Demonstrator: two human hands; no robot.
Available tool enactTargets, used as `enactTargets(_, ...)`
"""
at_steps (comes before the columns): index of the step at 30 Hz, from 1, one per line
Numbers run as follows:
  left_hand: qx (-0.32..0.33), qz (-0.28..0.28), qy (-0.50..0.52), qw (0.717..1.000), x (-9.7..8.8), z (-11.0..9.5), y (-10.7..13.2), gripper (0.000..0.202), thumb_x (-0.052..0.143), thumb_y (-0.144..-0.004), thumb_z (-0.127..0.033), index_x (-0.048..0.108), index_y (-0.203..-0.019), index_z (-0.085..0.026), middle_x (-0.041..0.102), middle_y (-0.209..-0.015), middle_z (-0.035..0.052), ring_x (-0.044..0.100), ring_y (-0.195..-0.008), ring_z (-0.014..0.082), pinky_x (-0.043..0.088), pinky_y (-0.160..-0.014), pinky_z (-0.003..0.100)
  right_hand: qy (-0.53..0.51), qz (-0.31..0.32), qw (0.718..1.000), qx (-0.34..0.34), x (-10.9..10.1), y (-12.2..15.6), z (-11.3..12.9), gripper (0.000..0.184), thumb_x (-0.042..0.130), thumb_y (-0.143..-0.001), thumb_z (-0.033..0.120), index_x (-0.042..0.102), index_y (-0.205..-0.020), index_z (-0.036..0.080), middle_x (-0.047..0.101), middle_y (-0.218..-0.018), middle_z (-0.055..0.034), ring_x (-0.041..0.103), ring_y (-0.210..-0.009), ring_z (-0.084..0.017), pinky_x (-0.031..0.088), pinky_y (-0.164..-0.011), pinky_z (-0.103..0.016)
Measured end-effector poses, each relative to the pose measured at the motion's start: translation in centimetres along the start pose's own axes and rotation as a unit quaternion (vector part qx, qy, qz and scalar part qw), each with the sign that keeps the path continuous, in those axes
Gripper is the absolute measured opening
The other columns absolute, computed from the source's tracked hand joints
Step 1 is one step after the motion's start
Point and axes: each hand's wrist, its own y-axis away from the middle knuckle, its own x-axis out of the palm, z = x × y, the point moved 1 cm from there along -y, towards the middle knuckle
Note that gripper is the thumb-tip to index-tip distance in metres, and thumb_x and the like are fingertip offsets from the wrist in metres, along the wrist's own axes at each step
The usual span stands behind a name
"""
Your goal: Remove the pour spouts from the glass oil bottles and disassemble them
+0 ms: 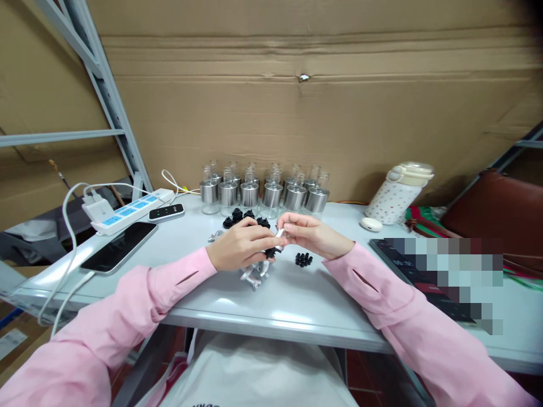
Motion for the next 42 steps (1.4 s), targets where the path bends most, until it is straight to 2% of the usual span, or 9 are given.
enactTargets(13, 0.005, -0.008, -0.006, 1.000, -0.1, -0.4, -0.2, 0.023, 0.039, -0.092, -0.030, 0.049, -0.110, -0.020, 0.067, -0.090, 0.0029, 0.059, -0.078, 0.0120, 0.038, -0.078, 0.029, 0.028, -0.002, 1.000, 0.008, 0.3, 0.0, -0.1, 0.022, 0.061, -0.075, 0.037, 0.052, -0.080, 0.017, 0.056, -0.067, 0.0027, 0.056, -0.067, -0.010, 0.045, -0.068, -0.028)
enactTargets(17, -0.010, -0.065, -0.008, 0.998, -0.4, -0.3, -0.3, 0.034, 0.050, -0.085, -0.042, 0.051, -0.107, -0.017, 0.066, -0.073, 0.0003, 0.057, -0.062, 0.0110, 0.040, -0.074, 0.028, 0.087, -0.024, 0.996, 0.006, 0.7, -0.3, -0.8, 0.029, 0.062, -0.073, 0.040, 0.046, -0.084, 0.019, 0.054, -0.064, 0.0049, 0.053, -0.059, -0.008, 0.043, -0.061, -0.025)
enactTargets(19, -0.039, -0.100, 0.000, 0.994, -0.4, -0.2, -0.3, 0.036, 0.055, -0.082, -0.043, 0.052, -0.105, -0.015, 0.064, -0.065, -0.0014, 0.053, -0.054, 0.0099, 0.040, -0.071, 0.028, 0.134, -0.037, 0.990, -0.021, 1.0, -0.5, -1.1, 0.031, 0.062, -0.073, 0.041, 0.043, -0.086, 0.019, 0.053, -0.061, 0.0061, 0.050, -0.055, -0.008, 0.041, -0.059, -0.024)
enactTargets(22, -0.110, -0.103, 0.034, 0.988, -0.3, 0.0, -0.2, 0.036, 0.056, -0.080, -0.044, 0.053, -0.101, -0.015, 0.061, -0.061, -0.0031, 0.047, -0.046, 0.0082, 0.040, -0.068, 0.028, 0.171, -0.071, 0.979, -0.079, 1.3, -0.6, -1.0, 0.031, 0.061, -0.074, 0.039, 0.042, -0.090, 0.020, 0.051, -0.060, 0.0063, 0.049, -0.057, -0.008, 0.041, -0.061, -0.025)
enactTargets(26, -0.183, -0.094, 0.053, 0.977, 0.1, 0.2, 0.2, 0.040, 0.053, -0.079, -0.052, 0.054, -0.097, -0.016, 0.059, -0.060, -0.0019, 0.050, -0.054, 0.0117, 0.041, -0.065, 0.027, 0.195, -0.092, 0.969, -0.121, 1.6, -0.3, -0.6, 0.030, 0.061, -0.074, 0.035, 0.044, -0.094, 0.020, 0.056, -0.074, 0.0010, 0.053, -0.067, -0.011, 0.044, -0.066, -0.028)
enactTargets(29, -0.236, -0.080, 0.094, 0.964, 0.4, 0.3, 0.3, 0.045, 0.053, -0.077, -0.054, 0.050, -0.101, -0.016, 0.057, -0.061, -0.0022, 0.050, -0.058, 0.0131, 0.041, -0.062, 0.027, 0.266, -0.094, 0.950, -0.134, 1.8, -0.2, -0.5, 0.024, 0.060, -0.075, 0.033, 0.049, -0.092, 0.019, 0.057, -0.078, -0.0012, 0.054, -0.070, -0.012, 0.045, -0.069, -0.029)
enactTargets(34, -0.278, -0.074, 0.187, 0.939, 0.2, 0.1, 0.1, 0.039, 0.056, -0.078, -0.047, 0.041, -0.100, -0.018, 0.056, -0.067, -0.0036, 0.051, -0.054, 0.0108, 0.041, -0.060, 0.025, 0.324, -0.125, 0.925, -0.154, 1.9, -0.2, -0.6, 0.020, 0.057, -0.076, 0.033, 0.051, -0.090, 0.019, 0.059, -0.080, -0.0027, 0.054, -0.070, -0.013, 0.046, -0.070, -0.031)
enactTargets(38, -0.235, -0.068, 0.178, 0.953, -0.3, -0.3, -0.1, 0.022, 0.041, -0.084, -0.028, 0.039, -0.103, -0.018, 0.058, -0.078, 0.0006, 0.054, -0.060, 0.0121, 0.042, -0.068, 0.029, 0.315, -0.142, 0.923, -0.170, 1.7, -0.2, -0.7, 0.021, 0.057, -0.076, 0.034, 0.051, -0.091, 0.020, 0.059, -0.082, -0.0035, 0.055, -0.075, -0.014, 0.047, -0.071, -0.030)
enactTargets(42, -0.215, -0.080, 0.150, 0.962, -0.3, -0.3, -0.1, 0.026, 0.040, -0.081, -0.023, 0.035, -0.106, -0.018, 0.057, -0.076, 0.0000, 0.054, -0.060, 0.0129, 0.041, -0.070, 0.032, 0.309, -0.140, 0.924, -0.174, 1.7, -0.2, -0.7, 0.022, 0.057, -0.077, 0.034, 0.051, -0.092, 0.020, 0.059, -0.083, -0.0039, 0.056, -0.076, -0.014, 0.048, -0.072, -0.031)
